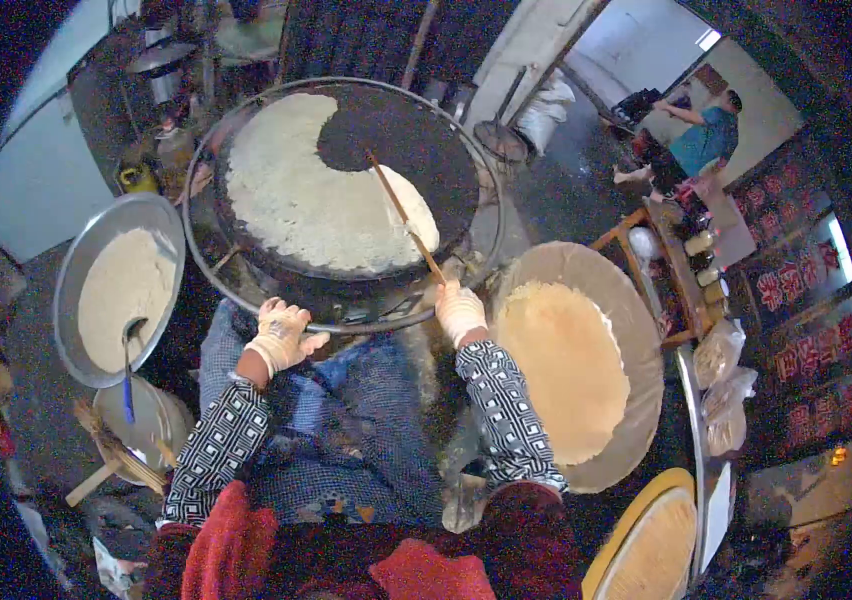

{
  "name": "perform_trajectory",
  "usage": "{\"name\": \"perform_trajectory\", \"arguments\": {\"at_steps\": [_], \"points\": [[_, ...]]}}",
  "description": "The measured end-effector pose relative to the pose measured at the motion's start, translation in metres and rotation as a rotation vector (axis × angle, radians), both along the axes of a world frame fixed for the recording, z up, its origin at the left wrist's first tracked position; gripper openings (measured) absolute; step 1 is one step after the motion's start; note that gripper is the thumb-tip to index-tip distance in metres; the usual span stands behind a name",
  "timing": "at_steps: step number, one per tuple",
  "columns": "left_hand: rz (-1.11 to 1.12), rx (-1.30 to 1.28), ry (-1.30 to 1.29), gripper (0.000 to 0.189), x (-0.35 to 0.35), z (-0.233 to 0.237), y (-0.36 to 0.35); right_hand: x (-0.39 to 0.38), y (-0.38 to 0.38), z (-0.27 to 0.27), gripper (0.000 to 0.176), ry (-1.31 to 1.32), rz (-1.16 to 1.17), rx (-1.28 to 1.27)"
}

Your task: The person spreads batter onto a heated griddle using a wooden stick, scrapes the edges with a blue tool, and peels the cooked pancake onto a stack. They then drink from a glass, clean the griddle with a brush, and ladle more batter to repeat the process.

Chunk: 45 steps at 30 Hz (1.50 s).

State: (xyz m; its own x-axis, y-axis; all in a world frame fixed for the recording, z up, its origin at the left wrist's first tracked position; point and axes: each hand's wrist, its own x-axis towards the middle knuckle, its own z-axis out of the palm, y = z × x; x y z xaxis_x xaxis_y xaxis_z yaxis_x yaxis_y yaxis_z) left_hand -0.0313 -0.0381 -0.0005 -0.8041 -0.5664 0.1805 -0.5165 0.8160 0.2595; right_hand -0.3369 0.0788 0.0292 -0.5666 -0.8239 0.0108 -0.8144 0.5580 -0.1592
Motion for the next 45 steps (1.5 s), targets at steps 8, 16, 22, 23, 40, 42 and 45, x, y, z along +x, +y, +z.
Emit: {"name": "perform_trajectory", "arguments": {"at_steps": [8,16,22,23,40,42,45], "points": [[0.137,-0.009,-0.124,0.053,0.025,0.008,-0.015,-0.025,0.0,-0.034,0.03,0.145,0.04,-0.085],[0.055,0.18,-0.299,0.066,-0.038,0.039,0.033,0.014,0.023,-0.038,0.024,0.204,0.332,-0.108],[0.016,0.164,-0.224,0.066,-0.027,0.027,0.026,-0.03,-0.003,-0.022,0.028,0.184,0.066,-0.072],[0.006,0.196,-0.275,0.066,-0.025,0.031,0.025,-0.023,-0.003,-0.017,0.027,0.267,0.154,-0.139],[0.08,0.022,-0.057,0.056,0.028,0.001,-0.022,-0.035,-0.005,-0.039,0.035,0.161,0.114,-0.08],[0.134,0.021,-0.112,0.056,0.032,0.014,-0.02,-0.043,-0.021,-0.032,0.033,0.207,0.136,-0.087],[0.134,0.083,-0.316,0.06,0.013,0.031,0.001,-0.018,-0.016,-0.022,0.033,0.231,0.268,-0.094]]}}
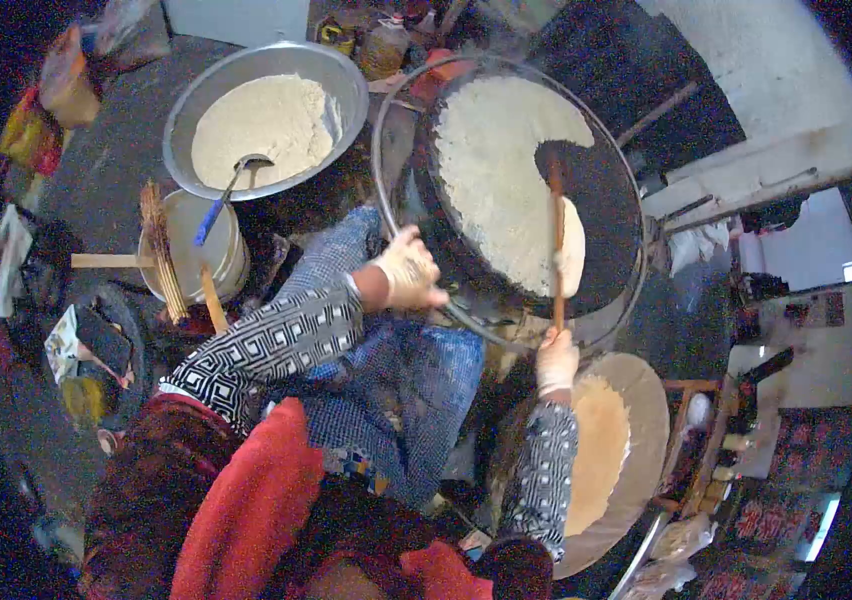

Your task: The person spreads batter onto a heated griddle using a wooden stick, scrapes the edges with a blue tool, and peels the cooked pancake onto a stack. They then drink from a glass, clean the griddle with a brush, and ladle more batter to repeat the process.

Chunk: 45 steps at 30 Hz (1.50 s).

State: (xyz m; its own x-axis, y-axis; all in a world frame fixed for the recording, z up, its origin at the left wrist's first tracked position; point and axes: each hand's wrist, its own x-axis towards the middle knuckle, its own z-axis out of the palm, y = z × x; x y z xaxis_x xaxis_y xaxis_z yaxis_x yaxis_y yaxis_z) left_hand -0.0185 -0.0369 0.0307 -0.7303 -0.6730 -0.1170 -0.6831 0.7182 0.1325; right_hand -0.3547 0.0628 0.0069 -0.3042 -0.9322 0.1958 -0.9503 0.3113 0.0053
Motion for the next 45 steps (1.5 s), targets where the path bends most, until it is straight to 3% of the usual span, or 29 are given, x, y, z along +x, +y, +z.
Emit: {"name": "perform_trajectory", "arguments": {"at_steps": [3,5,9,12,13,15,19,21,25,28,32,37,40,41,45], "points": [[-0.017,0.094,0.161,0.064,-0.038,-0.023,0.025,-0.005,0.015,-0.022,0.033,0.049,-0.038,0.135],[-0.011,0.124,0.141,0.065,-0.044,-0.016,0.027,-0.019,0.0,-0.017,0.032,0.019,-0.196,0.032],[-0.046,0.171,0.094,0.068,-0.04,-0.018,0.021,-0.001,0.005,0.002,0.032,-0.025,0.031,-0.084],[-0.057,0.153,0.094,0.068,-0.034,-0.015,0.019,0.021,0.022,-0.009,0.034,-0.007,0.116,0.04],[-0.074,0.155,0.083,0.067,-0.031,-0.013,0.019,0.016,0.026,-0.01,0.034,-0.013,0.108,0.055],[-0.064,0.145,0.071,0.068,-0.029,-0.009,0.018,-0.01,0.011,-0.005,0.035,-0.147,-0.138,0.056],[-0.078,0.16,0.072,0.068,-0.023,-0.01,0.011,-0.003,-0.002,0.018,0.033,-0.029,-0.166,0.097],[-0.054,0.145,0.098,0.068,-0.022,-0.015,0.009,-0.022,0.007,-0.014,0.029,0.088,-0.011,-0.043],[-0.064,0.165,0.003,0.067,-0.011,-0.001,0.006,-0.037,0.004,-0.019,0.028,0.042,-0.131,-0.061],[-0.04,0.091,0.19,0.06,-0.004,-0.014,-0.002,-0.018,0.004,-0.012,0.029,0.048,-0.08,-0.029],[-0.067,-0.032,0.151,0.063,0.009,-0.024,-0.015,-0.032,0.005,-0.013,0.03,0.036,-0.08,0.002],[0.043,-0.043,0.101,0.063,0.013,-0.011,-0.016,-0.001,-0.001,0.015,0.037,-0.033,-0.066,0.015],[-0.034,0.072,0.173,0.064,-0.006,-0.022,0.008,0.027,0.016,0.009,0.038,-0.054,0.028,0.083],[0.021,-0.147,0.249,0.057,-0.011,-0.033,0.019,0.031,0.026,0.001,0.038,-0.064,0.068,0.123],[-0.024,0.079,0.127,0.062,-0.018,-0.034,-0.003,-0.019,0.012,0.002,0.034,-0.113,-0.136,0.076]]}}
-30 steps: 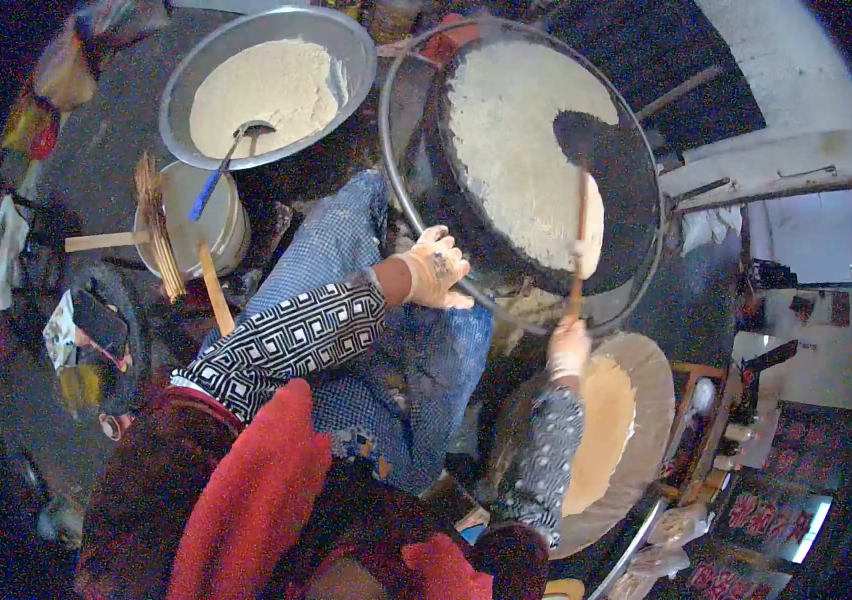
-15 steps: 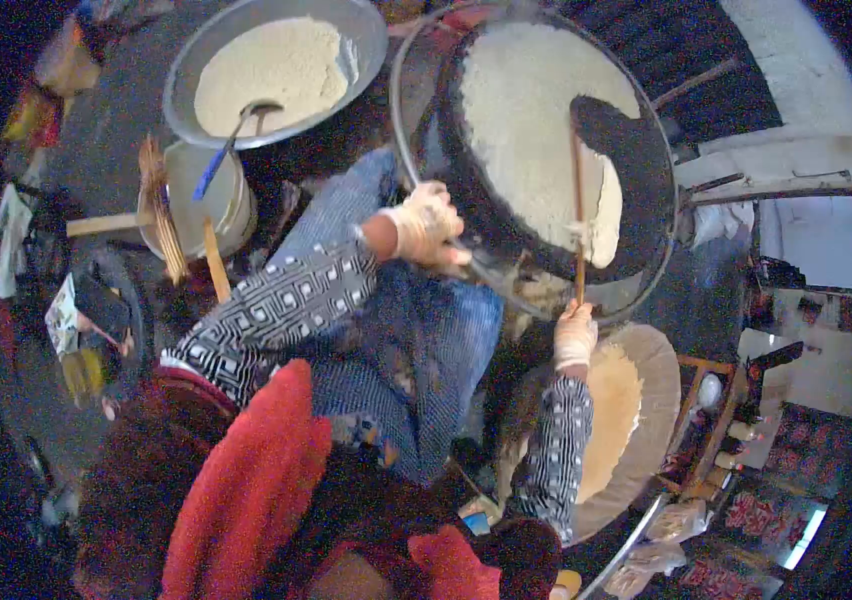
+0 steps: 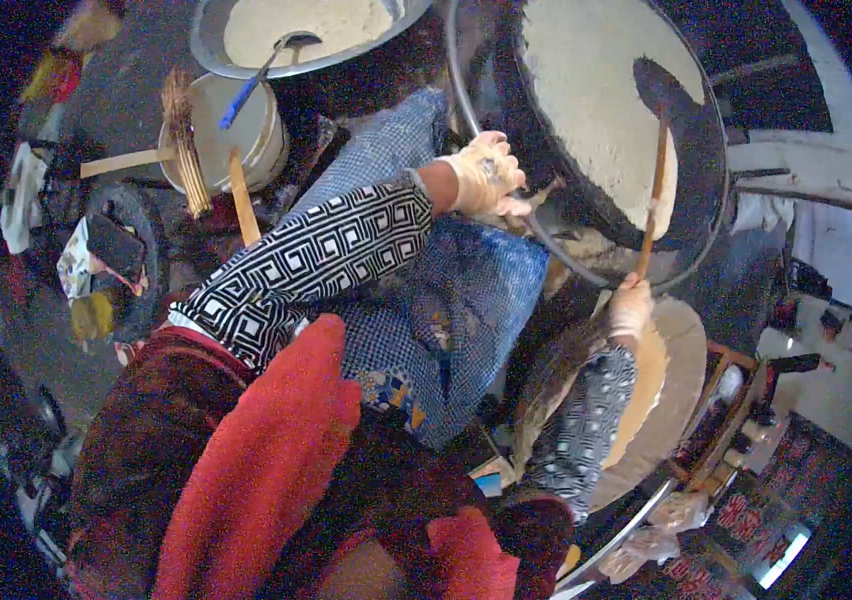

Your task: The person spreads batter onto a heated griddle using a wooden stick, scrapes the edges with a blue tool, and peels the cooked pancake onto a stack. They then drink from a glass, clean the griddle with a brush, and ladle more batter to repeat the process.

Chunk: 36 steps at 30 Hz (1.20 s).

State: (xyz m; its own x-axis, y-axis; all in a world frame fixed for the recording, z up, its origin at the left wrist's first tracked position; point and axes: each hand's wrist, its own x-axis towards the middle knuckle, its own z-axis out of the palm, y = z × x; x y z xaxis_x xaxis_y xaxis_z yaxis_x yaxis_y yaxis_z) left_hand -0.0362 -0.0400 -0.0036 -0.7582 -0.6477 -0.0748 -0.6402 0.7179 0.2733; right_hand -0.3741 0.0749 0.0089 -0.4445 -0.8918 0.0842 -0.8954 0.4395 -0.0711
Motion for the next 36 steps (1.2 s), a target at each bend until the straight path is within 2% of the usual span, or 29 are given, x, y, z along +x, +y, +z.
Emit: {"name": "perform_trajectory", "arguments": {"at_steps": [2,4,6,8,10,12,14,16,18,20,22,24,25,26,29,32,35,36], "points": [[-0.009,0.067,-0.048,0.063,0.004,0.009,-0.005,-0.001,-0.002,-0.001,0.034,0.047,0.028,-0.009],[0.022,0.031,-0.091,0.063,0.008,0.014,-0.004,0.0,-0.009,0.0,0.035,0.106,0.076,-0.031],[0.035,0.025,-0.059,0.065,0.01,0.009,-0.002,0.004,0.003,-0.01,0.034,0.175,-0.029,0.07],[0.016,0.039,-0.038,0.066,0.015,0.013,-0.008,0.005,-0.003,-0.003,0.032,0.146,-0.082,0.044],[0.003,0.005,-0.028,0.066,0.017,0.013,-0.01,0.008,-0.007,0.01,0.032,0.077,-0.054,0.008],[0.007,-0.025,-0.02,0.066,0.023,0.018,-0.012,-0.004,-0.005,-0.005,0.033,0.089,0.018,-0.06],[0.02,-0.037,-0.016,0.065,0.029,0.012,-0.023,0.021,0.005,-0.009,0.033,0.127,0.138,0.021],[-0.008,-0.069,0.042,0.059,0.035,0.01,-0.028,0.018,0.009,-0.014,0.034,0.097,0.081,0.088],[-0.019,-0.108,0.086,0.056,0.039,-0.003,-0.034,-0.016,-0.005,-0.018,0.034,0.038,-0.034,0.003],[0.109,-0.357,0.221,0.051,0.04,0.002,-0.028,-0.008,-0.01,0.002,0.033,0.074,-0.042,-0.029],[0.029,-0.389,0.454,0.044,0.023,0.016,-0.01,0.016,-0.01,0.015,0.032,0.019,0.038,-0.071],[-0.056,-0.263,0.372,0.044,-0.006,0.026,0.019,0.001,-0.003,-0.021,0.031,0.169,0.095,-0.047],[-0.154,-0.247,0.189,0.049,-0.022,0.009,0.031,-0.005,0.002,-0.027,0.03,0.159,0.039,-0.077],[-0.11,-0.174,0.27,0.053,-0.025,-0.006,0.042,-0.01,-0.001,-0.026,0.029,0.15,-0.016,-0.117],[-0.07,-0.097,0.181,0.056,-0.029,-0.003,0.038,0.012,-0.013,0.006,0.031,0.113,-0.1,-0.079],[-0.092,-0.032,0.173,0.058,-0.021,0.003,0.032,0.029,0.005,0.002,0.03,0.079,0.063,-0.102],[-0.117,-0.05,0.112,0.06,-0.016,0.011,0.031,0.025,0.021,-0.025,0.027,0.114,0.032,-0.055],[-0.118,-0.034,0.086,0.062,-0.014,0.013,0.027,0.007,0.019,-0.029,0.029,-0.006,-0.041,-0.135]]}}
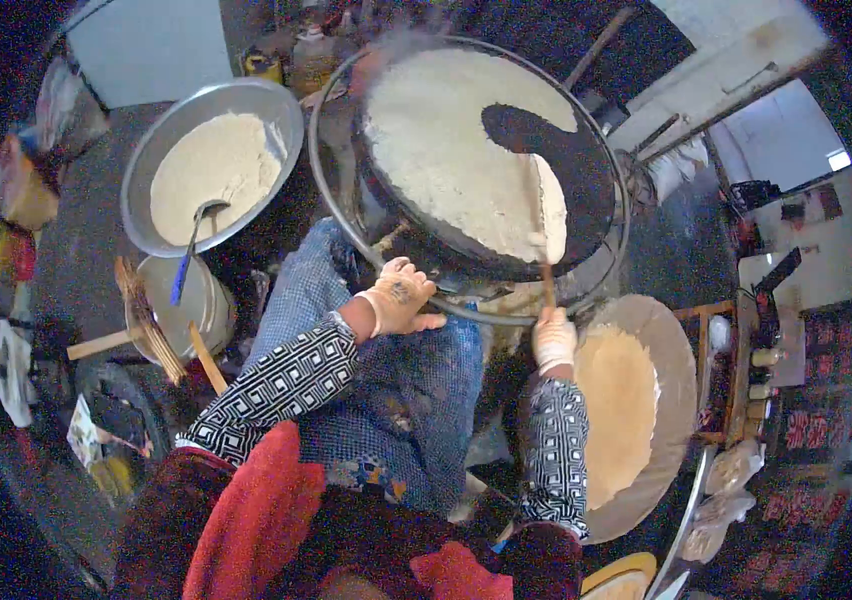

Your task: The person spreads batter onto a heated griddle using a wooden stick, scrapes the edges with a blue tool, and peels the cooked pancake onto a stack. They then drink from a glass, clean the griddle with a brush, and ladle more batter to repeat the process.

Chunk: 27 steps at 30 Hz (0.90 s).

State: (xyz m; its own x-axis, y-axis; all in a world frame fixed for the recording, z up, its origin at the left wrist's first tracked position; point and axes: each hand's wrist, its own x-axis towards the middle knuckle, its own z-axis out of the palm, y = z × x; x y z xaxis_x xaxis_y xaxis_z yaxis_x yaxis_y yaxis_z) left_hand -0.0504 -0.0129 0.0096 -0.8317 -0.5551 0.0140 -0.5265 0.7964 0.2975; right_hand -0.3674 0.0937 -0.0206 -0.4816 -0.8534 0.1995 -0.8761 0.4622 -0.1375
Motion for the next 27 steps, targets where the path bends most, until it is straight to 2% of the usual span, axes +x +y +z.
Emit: {"name": "perform_trajectory", "arguments": {"at_steps": [2,3,6,8,10,14,16,18,21,23,24,25,26,27], "points": [[-0.001,0.01,-0.034,0.063,0.004,0.002,-0.004,-0.014,-0.011,0.01,0.029,0.113,-0.029,-0.021],[0.003,0.009,-0.046,0.063,0.006,0.002,-0.006,-0.007,-0.014,0.023,0.029,0.046,-0.067,0.037],[0.027,0.033,-0.076,0.063,0.011,0.009,-0.014,0.007,-0.015,0.022,0.03,0.127,0.008,0.031],[0.033,0.017,-0.072,0.062,0.017,0.008,-0.015,-0.002,-0.017,0.012,0.029,0.061,-0.046,0.135],[0.053,-0.02,-0.045,0.059,0.021,0.006,-0.018,-0.015,-0.025,0.012,0.029,0.079,-0.105,0.026],[0.061,-0.027,-0.059,0.057,0.032,0.001,-0.03,-0.003,-0.025,0.026,0.025,0.12,0.043,-0.001],[0.09,-0.1,0.072,0.051,0.038,-0.007,-0.037,0.016,-0.008,0.029,0.026,0.156,0.133,0.07],[0.094,-0.053,0.048,0.053,0.049,-0.006,-0.046,0.005,0.004,0.01,0.027,0.08,0.095,0.067],[0.144,-0.072,0.002,0.055,0.057,-0.004,-0.054,-0.012,-0.013,0.019,0.028,0.031,-0.103,0.104],[0.238,-0.147,-0.155,0.059,0.055,0.01,-0.049,-0.005,-0.012,0.021,0.029,0.072,0.004,0.074],[0.184,-0.061,-0.262,0.061,0.048,0.017,-0.043,0.0,-0.013,0.022,0.029,0.116,0.105,0.045],[0.135,-0.043,-0.252,0.06,0.038,0.019,-0.033,0.006,-0.009,0.017,0.029,0.109,0.144,0.039],[0.085,-0.018,-0.241,0.059,0.028,0.019,-0.021,0.003,-0.007,-0.006,0.028,0.24,0.134,0.07],[0.084,0.013,-0.185,0.059,0.016,0.012,-0.008,0.003,-0.007,-0.002,0.029,0.171,0.109,0.072]]}}
